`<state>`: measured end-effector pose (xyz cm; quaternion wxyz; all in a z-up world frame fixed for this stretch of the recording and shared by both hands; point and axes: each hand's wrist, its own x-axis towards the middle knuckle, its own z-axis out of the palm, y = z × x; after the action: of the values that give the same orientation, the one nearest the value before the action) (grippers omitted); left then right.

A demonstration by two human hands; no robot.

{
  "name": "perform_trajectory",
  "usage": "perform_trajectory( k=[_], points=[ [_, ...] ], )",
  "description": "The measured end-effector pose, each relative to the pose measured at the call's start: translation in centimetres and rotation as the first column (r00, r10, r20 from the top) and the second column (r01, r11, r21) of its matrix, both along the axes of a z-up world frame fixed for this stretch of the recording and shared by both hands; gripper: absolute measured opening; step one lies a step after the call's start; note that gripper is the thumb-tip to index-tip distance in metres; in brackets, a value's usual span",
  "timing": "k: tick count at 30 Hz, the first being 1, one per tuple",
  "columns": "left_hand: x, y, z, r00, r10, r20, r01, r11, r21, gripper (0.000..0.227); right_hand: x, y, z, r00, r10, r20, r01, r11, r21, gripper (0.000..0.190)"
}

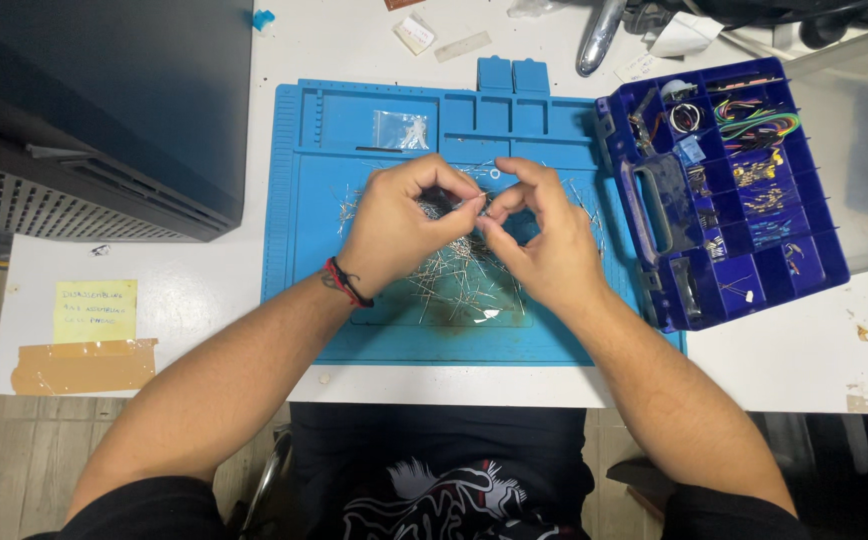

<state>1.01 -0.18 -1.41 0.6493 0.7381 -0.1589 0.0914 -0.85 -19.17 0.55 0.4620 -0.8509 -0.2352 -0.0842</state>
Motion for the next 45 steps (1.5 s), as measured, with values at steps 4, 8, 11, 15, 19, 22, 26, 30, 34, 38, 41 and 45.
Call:
perform_trajectory(
  k=[4,8,11,15,19,22,26,30,34,38,41,45],
  points=[
    [0.4,0.4,-0.4,1.000,0.023,-0.005,-0.024,0.996,-0.084,0.012,0.1,-0.1,0.4,1.000,-0.004,-0.021,0.002,0.998,-0.058,0.059],
    [0.4,0.6,0.0,0.997,0.073,0.017,-0.070,0.987,-0.145,0.010,0.3,-2.4,1.3,0.994,-0.044,0.103,0.071,0.959,-0.275,0.037],
    [0.1,0.5,0.8,0.996,0.080,-0.032,-0.083,0.985,-0.148,0.014,-0.9,-5.8,5.6,0.968,-0.038,0.247,0.125,0.930,-0.345,0.015],
    [-0.2,0.3,1.1,0.997,0.064,-0.050,-0.070,0.991,-0.115,0.018,-4.0,-13.2,8.7,0.941,-0.186,0.282,0.290,0.874,-0.390,0.010],
    [-0.4,0.3,0.8,0.997,0.054,-0.049,-0.059,0.992,-0.108,0.017,-6.1,-21.2,5.3,0.908,-0.318,0.273,0.411,0.805,-0.429,0.013],
    [-0.4,0.2,0.9,0.999,0.027,-0.046,-0.030,0.996,-0.080,0.018,-6.7,-24.4,3.3,0.884,-0.389,0.258,0.466,0.760,-0.453,0.014],
    [-0.7,-0.2,1.0,0.999,-0.009,-0.049,0.004,0.994,-0.106,0.017,-7.1,-24.8,2.7,0.879,-0.443,0.176,0.473,0.765,-0.437,0.024],
    [-1.0,-0.2,1.2,0.997,-0.046,-0.056,0.038,0.990,-0.135,0.014,-6.8,-21.6,4.7,0.882,-0.341,0.325,0.454,0.800,-0.393,0.013],
    [-1.5,-0.3,1.5,0.998,-0.058,-0.032,0.054,0.992,-0.112,0.015,-5.5,-13.6,6.6,0.925,-0.292,0.242,0.359,0.878,-0.316,0.012],
    [-1.8,-0.3,1.8,0.998,-0.065,0.015,0.067,0.988,-0.138,0.016,-3.4,-5.5,6.0,0.997,-0.078,-0.008,0.073,0.956,-0.283,0.029],
    [-1.4,-0.5,1.3,0.995,-0.037,0.089,0.050,0.987,-0.155,0.014,-1.8,-2.1,3.4,1.000,-0.006,0.005,0.007,0.988,-0.153,0.032],
    [-1.3,-0.6,1.2,0.986,-0.012,0.167,0.038,0.988,-0.153,0.014,-0.6,-1.4,-0.7,0.988,-0.044,0.149,0.041,0.999,0.024,0.012]
  ],
)
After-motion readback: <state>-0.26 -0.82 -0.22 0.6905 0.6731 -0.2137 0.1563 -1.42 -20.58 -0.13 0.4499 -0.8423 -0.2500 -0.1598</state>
